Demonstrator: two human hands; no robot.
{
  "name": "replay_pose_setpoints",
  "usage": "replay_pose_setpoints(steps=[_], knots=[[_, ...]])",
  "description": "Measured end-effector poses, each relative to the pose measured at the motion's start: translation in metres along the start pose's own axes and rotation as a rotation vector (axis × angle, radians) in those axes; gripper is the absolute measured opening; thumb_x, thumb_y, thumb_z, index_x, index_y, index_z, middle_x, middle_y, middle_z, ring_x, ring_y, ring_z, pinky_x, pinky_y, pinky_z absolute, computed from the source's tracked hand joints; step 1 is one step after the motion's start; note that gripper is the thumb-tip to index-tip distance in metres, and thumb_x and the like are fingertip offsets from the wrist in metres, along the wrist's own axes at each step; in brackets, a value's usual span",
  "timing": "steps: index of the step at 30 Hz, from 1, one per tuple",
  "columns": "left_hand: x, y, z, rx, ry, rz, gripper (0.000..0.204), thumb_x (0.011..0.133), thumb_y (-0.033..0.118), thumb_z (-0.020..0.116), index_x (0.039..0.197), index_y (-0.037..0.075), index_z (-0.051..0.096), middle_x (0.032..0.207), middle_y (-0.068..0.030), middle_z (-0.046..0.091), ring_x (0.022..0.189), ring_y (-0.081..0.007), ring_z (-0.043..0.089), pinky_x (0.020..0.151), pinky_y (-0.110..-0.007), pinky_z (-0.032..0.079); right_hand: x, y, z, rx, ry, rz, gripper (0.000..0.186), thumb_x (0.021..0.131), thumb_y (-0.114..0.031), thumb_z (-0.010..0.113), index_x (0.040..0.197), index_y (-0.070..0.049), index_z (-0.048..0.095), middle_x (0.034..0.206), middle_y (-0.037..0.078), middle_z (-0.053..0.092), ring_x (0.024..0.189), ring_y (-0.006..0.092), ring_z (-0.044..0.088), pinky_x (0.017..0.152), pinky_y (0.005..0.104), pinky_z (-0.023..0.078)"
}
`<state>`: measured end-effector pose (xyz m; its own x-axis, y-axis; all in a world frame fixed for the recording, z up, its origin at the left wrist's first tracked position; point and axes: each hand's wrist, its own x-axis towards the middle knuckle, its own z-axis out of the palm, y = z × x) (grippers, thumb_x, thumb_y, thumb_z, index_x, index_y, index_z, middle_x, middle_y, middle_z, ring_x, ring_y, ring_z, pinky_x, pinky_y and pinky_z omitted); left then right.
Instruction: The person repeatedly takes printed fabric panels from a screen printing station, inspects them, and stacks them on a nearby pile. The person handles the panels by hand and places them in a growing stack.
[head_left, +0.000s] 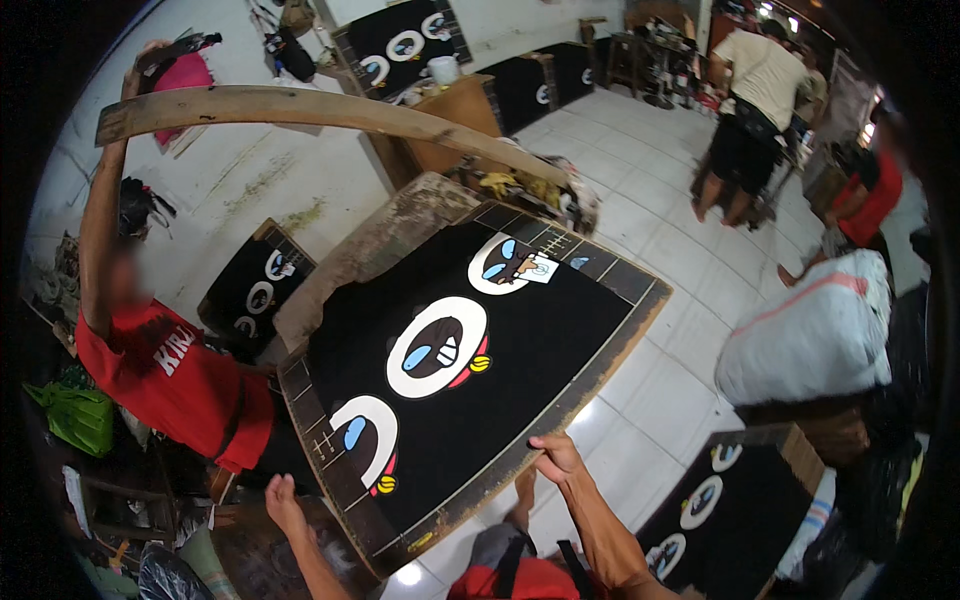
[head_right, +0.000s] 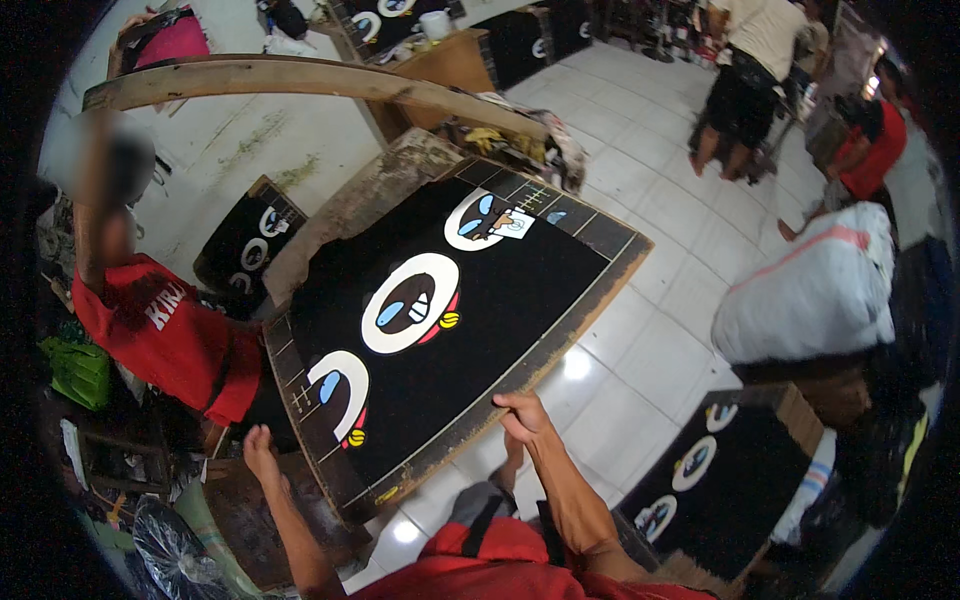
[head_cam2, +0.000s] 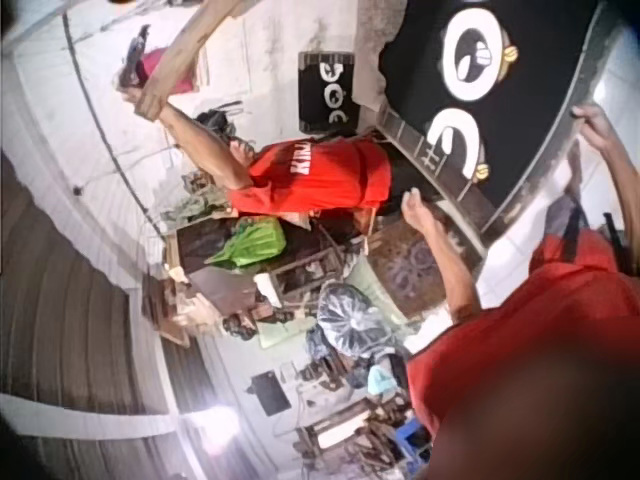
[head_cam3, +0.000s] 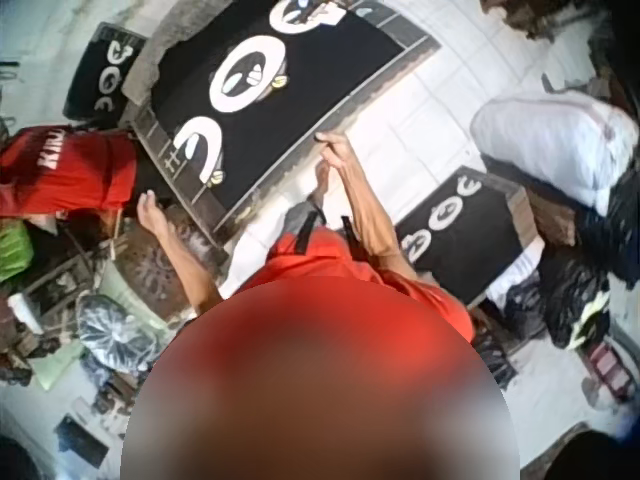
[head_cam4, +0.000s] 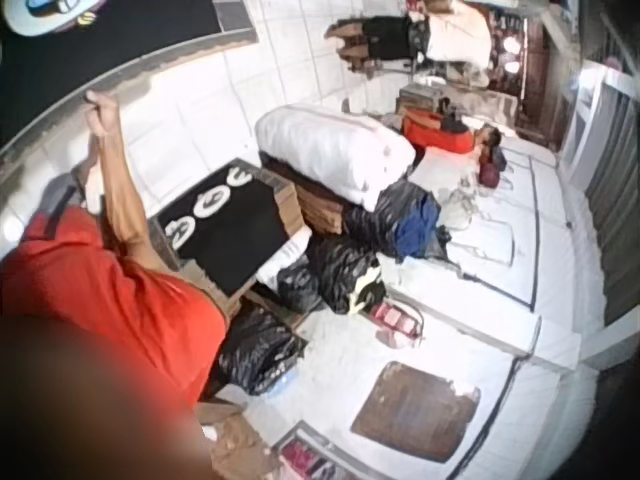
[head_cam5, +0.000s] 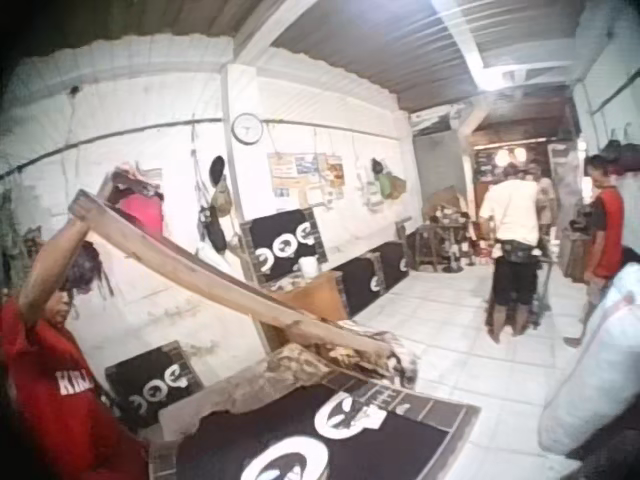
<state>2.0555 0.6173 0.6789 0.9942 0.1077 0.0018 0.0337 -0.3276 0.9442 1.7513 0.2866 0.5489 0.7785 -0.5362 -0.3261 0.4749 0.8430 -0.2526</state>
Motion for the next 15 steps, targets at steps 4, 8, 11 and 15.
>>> replay_pose_setpoints(steps=[4, 8, 11, 15], knots=[[-0.053, 0.054, 0.020, -0.025, -0.281, 0.169, 0.038, 0.083, 0.014, 0.066, 0.115, -0.003, 0.053, 0.100, -0.0069, 0.059, 0.090, -0.0124, 0.055, 0.079, -0.024, 0.043, -0.164, -0.019, -0.020, 0.037, 0.053, -0.125, 0.032, 0.070, 0.010, 0.062, 0.100, -0.001, 0.061, 0.092, 0.010, 0.064, 0.086, 0.0259, 0.063, 0.084, 0.0427, 0.050], [-0.107, 0.124, 0.085, -0.078, -0.631, 0.353, 0.033, 0.083, 0.008, 0.066, 0.112, -0.003, 0.055, 0.101, -0.0066, 0.059, 0.092, -0.0129, 0.057, 0.084, -0.025, 0.044, -0.282, -0.024, -0.026, 0.057, 0.098, -0.280, 0.035, 0.066, 0.011, 0.062, 0.099, -0.003, 0.062, 0.091, 0.009, 0.064, 0.085, 0.0257, 0.063, 0.083, 0.0430, 0.050], [-0.154, 0.187, 0.142, -0.086, -0.844, 0.613, 0.032, 0.082, 0.011, 0.067, 0.109, -0.003, 0.057, 0.101, -0.0074, 0.061, 0.093, -0.0142, 0.058, 0.084, -0.026, 0.047, -0.349, -0.029, -0.030, 0.065, 0.027, -0.375, 0.039, 0.065, 0.012, 0.062, 0.099, -0.006, 0.062, 0.090, 0.008, 0.064, 0.084, 0.0259, 0.063, 0.083, 0.0430, 0.049], [-0.212, 0.280, 0.206, -0.179, -1.096, 0.882, 0.035, 0.080, 0.015, 0.069, 0.109, -0.002, 0.056, 0.097, -0.0068, 0.060, 0.091, -0.0141, 0.056, 0.083, -0.027, 0.045, -0.419, -0.026, -0.025, 0.083, -0.059, -0.537, 0.041, 0.065, 0.016, 0.059, 0.100, -0.005, 0.063, 0.096, 0.008, 0.064, 0.091, 0.0265, 0.063, 0.083, 0.0437, 0.050]])
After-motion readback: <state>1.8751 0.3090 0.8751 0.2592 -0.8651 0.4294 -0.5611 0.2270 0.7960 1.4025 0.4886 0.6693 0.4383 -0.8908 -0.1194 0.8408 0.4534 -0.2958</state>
